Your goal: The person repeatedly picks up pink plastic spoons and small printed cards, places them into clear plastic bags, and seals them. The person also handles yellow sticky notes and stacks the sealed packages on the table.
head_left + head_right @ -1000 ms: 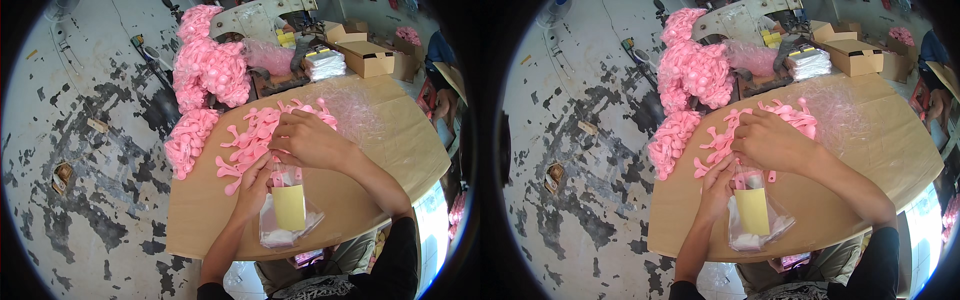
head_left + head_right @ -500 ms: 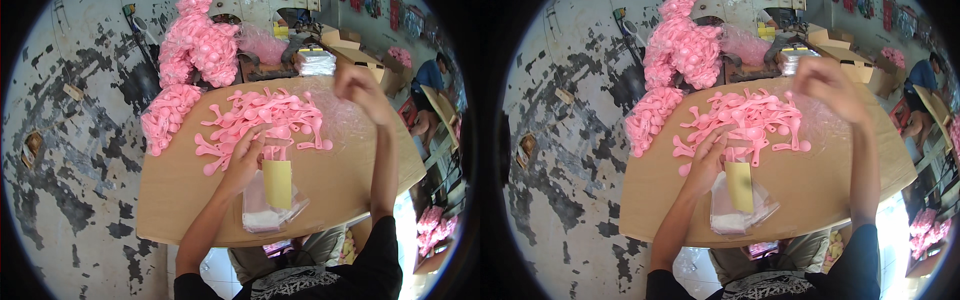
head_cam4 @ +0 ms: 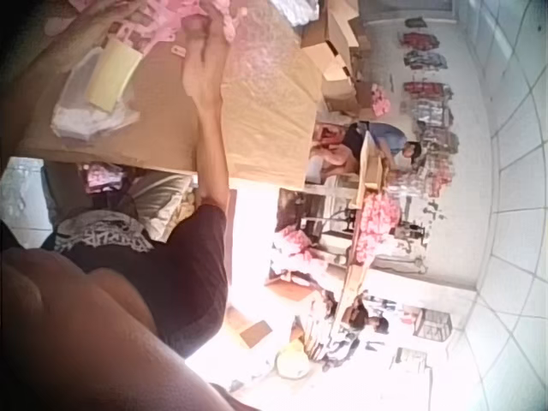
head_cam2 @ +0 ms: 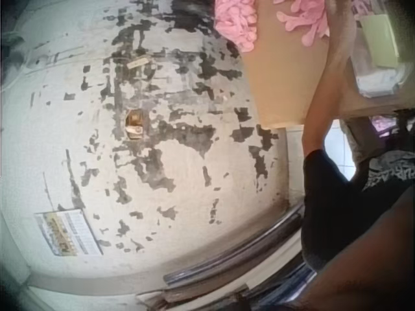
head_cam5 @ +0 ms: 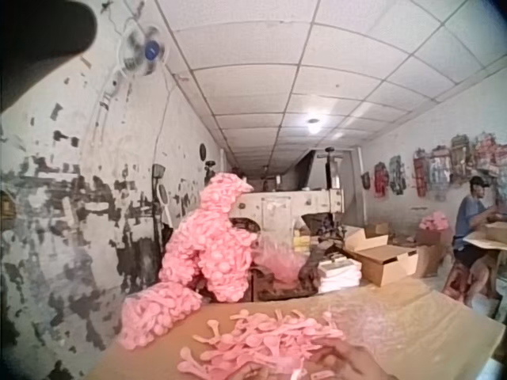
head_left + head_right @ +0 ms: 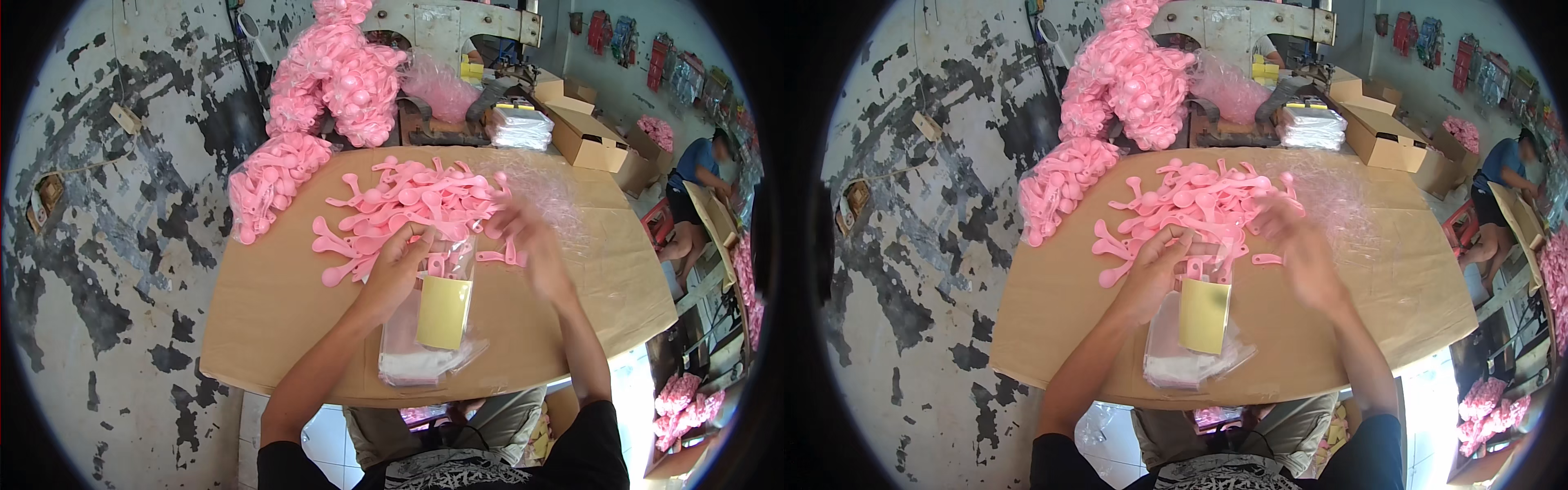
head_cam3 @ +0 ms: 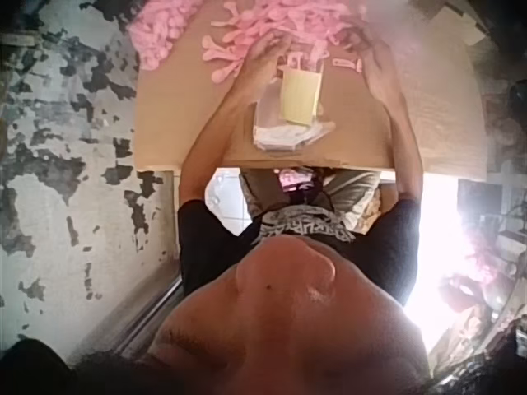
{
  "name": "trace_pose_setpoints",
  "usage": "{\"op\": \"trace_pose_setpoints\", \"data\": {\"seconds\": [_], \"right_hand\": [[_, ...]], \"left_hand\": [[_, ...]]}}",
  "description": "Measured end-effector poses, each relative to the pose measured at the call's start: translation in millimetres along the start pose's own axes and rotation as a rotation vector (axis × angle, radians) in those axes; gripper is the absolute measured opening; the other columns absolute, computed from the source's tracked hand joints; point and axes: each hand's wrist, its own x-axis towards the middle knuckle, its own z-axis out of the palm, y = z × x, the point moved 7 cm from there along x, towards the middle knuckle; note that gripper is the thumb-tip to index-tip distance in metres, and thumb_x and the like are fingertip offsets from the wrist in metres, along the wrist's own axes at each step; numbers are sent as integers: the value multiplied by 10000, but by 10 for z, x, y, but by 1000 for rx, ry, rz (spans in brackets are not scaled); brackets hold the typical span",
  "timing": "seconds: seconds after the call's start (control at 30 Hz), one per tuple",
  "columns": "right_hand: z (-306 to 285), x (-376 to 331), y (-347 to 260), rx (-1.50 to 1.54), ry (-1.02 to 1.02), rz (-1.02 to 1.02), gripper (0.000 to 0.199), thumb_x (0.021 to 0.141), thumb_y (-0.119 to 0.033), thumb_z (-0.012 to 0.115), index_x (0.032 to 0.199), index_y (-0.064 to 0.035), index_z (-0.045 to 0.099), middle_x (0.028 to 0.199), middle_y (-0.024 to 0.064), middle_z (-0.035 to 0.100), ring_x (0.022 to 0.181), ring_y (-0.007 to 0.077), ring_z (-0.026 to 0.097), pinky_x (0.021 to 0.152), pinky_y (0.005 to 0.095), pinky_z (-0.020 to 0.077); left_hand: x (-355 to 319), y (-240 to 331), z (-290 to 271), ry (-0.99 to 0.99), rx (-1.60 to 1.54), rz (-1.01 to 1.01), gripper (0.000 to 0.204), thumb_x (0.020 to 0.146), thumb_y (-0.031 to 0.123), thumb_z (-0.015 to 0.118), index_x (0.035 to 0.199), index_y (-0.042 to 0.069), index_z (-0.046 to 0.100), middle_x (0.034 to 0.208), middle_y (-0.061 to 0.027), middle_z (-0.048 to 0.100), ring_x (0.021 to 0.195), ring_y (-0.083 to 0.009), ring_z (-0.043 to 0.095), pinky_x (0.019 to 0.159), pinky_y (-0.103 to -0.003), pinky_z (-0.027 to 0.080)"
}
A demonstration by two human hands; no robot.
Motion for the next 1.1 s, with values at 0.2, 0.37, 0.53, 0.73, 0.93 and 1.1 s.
{"op": "trace_pose_setpoints", "data": {"seconds": [0.2, 0.37, 0.53, 0.73, 0.93, 1.1], "right_hand": [[437, -180, 2, 138, -140, 246, 463, 875, -174, 738, 1272, -6, 569, 882, 52, 671, 754, 113, 647, 674, 244, 512], [287, -164, 201, 392, -84, 322, 202, 927, -93, 667, 1102, 5, 688, 971, 41, 700, 826, 83, 648, 735, 248, 530], [292, -177, 107, 444, -109, 327, 232, 924, -105, 675, 1134, -9, 686, 992, 61, 717, 858, 86, 656, 762, 248, 534], [213, -108, -78, 175, -162, 144, 230, 927, -100, 668, 1143, -25, 697, 977, 65, 730, 901, 84, 657, 794, 248, 535], [168, -151, 92, 380, -153, 285, 235, 937, -110, 655, 1150, -18, 694, 1018, 63, 729, 923, 83, 648, 820, 252, 528], [125, -150, 18, 379, -179, 218, 237, 939, -48, 621, 1165, -12, 686, 1051, 72, 725, 969, 99, 645, 866, 266, 517]], "left_hand": [[-13, 38, 151, 49, -23, 116, 352, 1040, 335, 462, 1245, 57, 530, 1181, -103, 649, 993, -152, 660, 733, -283, 578], [-50, -20, 224, 10, -137, 76, 378, 1032, 260, 497, 1298, -4, 542, 1154, -94, 655, 995, -159, 657, 853, -308, 548], [-47, -12, 268, -9, -140, 73, 364, 1028, 223, 504, 1304, -6, 565, 1165, -98, 653, 1000, -172, 662, 857, -326, 556], [-67, 16, 257, 15, -114, 137, 378, 1016, 243, 539, 1323, 26, 572, 1113, -66, 667, 937, -140, 666, 818, -294, 569], [-83, 41, 261, -7, -149, 96, 378, 1017, 214, 526, 1345, 27, 543, 1099, -93, 672, 884, -175, 693, 733, -298, 585], [-126, 120, 354, -83, -34, 95, 319, 998, 134, 512, 1276, -21, 538, 1097, -145, 667, 908, -230, 715, 728, -354, 626]]}}
